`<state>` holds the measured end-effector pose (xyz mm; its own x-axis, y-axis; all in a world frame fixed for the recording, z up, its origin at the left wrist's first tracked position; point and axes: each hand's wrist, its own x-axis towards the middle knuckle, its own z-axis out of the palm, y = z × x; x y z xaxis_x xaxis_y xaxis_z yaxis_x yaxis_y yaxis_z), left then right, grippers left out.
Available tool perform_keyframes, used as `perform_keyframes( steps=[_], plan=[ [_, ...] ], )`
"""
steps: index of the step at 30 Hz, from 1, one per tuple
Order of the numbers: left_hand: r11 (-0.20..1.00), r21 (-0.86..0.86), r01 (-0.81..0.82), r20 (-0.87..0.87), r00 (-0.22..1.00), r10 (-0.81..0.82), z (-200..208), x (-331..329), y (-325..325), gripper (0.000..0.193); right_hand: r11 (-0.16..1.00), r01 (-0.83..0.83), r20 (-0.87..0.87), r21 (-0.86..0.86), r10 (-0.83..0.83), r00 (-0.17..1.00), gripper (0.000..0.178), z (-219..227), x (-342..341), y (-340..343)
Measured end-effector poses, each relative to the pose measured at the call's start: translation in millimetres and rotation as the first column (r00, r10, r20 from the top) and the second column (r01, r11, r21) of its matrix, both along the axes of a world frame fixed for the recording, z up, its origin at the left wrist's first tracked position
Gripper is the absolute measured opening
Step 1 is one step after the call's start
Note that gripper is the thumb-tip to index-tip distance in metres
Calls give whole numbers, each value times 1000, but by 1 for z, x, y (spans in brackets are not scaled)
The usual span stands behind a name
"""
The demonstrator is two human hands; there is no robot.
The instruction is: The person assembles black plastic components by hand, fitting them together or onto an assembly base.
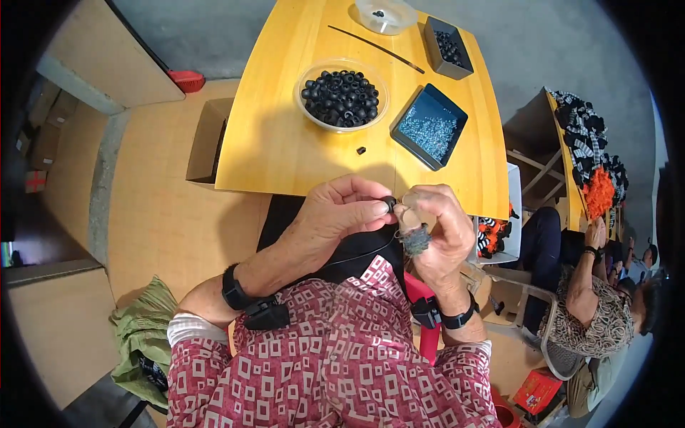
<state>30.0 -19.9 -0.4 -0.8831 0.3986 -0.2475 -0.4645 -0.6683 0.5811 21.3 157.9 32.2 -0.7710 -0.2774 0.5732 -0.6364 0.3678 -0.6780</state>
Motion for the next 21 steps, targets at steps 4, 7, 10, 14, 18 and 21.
perform_keyframes(
  steps=[4, 7, 10, 14, 18, 21],
  plan=[
    [1000, -6, -16, 16, 1000, 16, -2, 1, -2, 17, 991, 38, -160, 129, -17, 987, 20, -1, 4, -2],
    [999, 40, 0, 32, 999, -1, -1, 2, -4, 16, 991, 67, -109, 112, -54, 993, 20, -1, 9, -2],
    [997, 83, 1, 38, 999, -5, -2, 2, -7, 15, 985, 43, -145, 167, -19, 989, 20, 1, 10, -3],
    [997, 83, 4, 84, 996, -11, -13, 7, -15, 13, 973, -46, -74, 227, 64, 995, 17, 2, 3, -8],
    [999, 54, -7, 167, 986, -2, -20, 14, -25, 14, 972, -47, 141, 231, 14, 990, 19, -8, -32, -5],
    [997, 70, -20, 185, 983, 7, -25, 15, -31, 16, 920, -16, 20, 392, 9, 1000, 22, -19, -60, -16]
  ],
)
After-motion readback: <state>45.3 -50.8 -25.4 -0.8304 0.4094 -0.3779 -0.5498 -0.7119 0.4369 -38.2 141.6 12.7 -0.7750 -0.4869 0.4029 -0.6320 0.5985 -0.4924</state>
